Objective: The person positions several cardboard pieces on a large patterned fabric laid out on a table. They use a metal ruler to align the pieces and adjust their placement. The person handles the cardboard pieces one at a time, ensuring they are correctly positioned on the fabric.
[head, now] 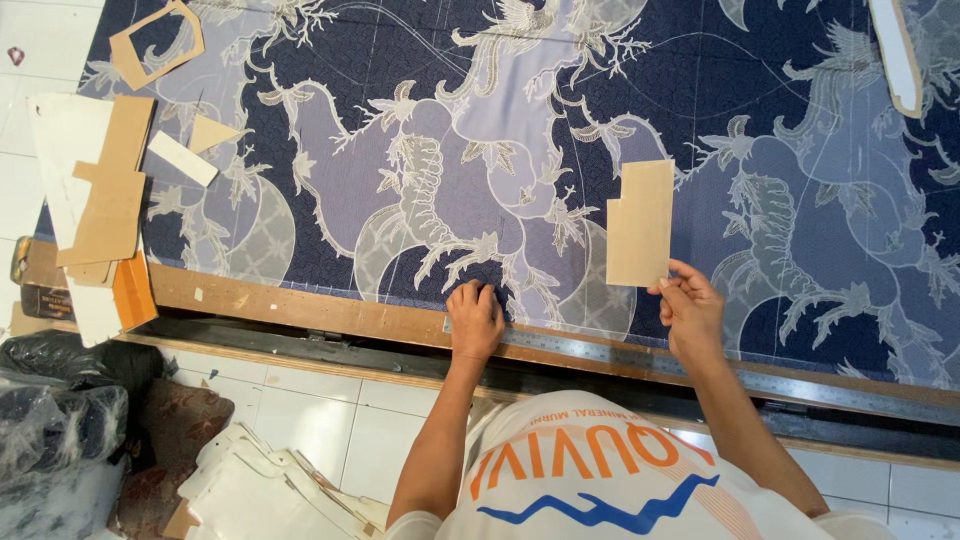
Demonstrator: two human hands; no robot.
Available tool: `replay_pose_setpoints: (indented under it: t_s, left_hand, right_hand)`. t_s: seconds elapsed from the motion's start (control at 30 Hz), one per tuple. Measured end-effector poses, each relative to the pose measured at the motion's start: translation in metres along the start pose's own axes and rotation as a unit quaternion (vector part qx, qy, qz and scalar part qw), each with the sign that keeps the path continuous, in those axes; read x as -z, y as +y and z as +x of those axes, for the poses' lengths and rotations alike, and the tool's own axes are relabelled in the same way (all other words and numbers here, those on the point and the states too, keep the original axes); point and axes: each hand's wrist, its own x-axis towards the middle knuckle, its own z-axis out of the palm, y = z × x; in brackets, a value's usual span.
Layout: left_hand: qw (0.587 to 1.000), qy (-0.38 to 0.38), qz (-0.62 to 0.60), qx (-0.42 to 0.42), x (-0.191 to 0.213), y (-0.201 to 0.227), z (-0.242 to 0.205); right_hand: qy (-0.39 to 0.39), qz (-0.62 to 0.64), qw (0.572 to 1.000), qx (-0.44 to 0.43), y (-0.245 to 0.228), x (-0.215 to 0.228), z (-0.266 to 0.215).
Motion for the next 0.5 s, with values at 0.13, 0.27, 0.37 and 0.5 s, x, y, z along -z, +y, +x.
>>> replay_pose_setpoints:
  t_s: [0.13,0.27,0.37,0.5]
  left_hand:
    - [1.0,-0.001,-0.013,-0.008,0.0,-0.003,-0.002]
    - [0.999,0.011,-0.048,0.004,0.001,-0.005,-0.003]
    - [0.996,0.003,-0.083,0.02,0.003,-0.007,-0.001]
    - [0.989,0.007,-0.142,0.036,0.011,-0.01,0.0]
  right_hand:
    - [0.01,-0.018,1.0,-0.002,-0.001,-0.006,-0.015]
    - [0.023,-0.013,1.0,0.005,-0.002,-0.018,-0.028]
    - [0.023,-0.012,1.0,0.01,-0.004,-0.028,-0.039]
    - [0.04,-0.015,0.999,0.007,0.002,-0.047,-0.054]
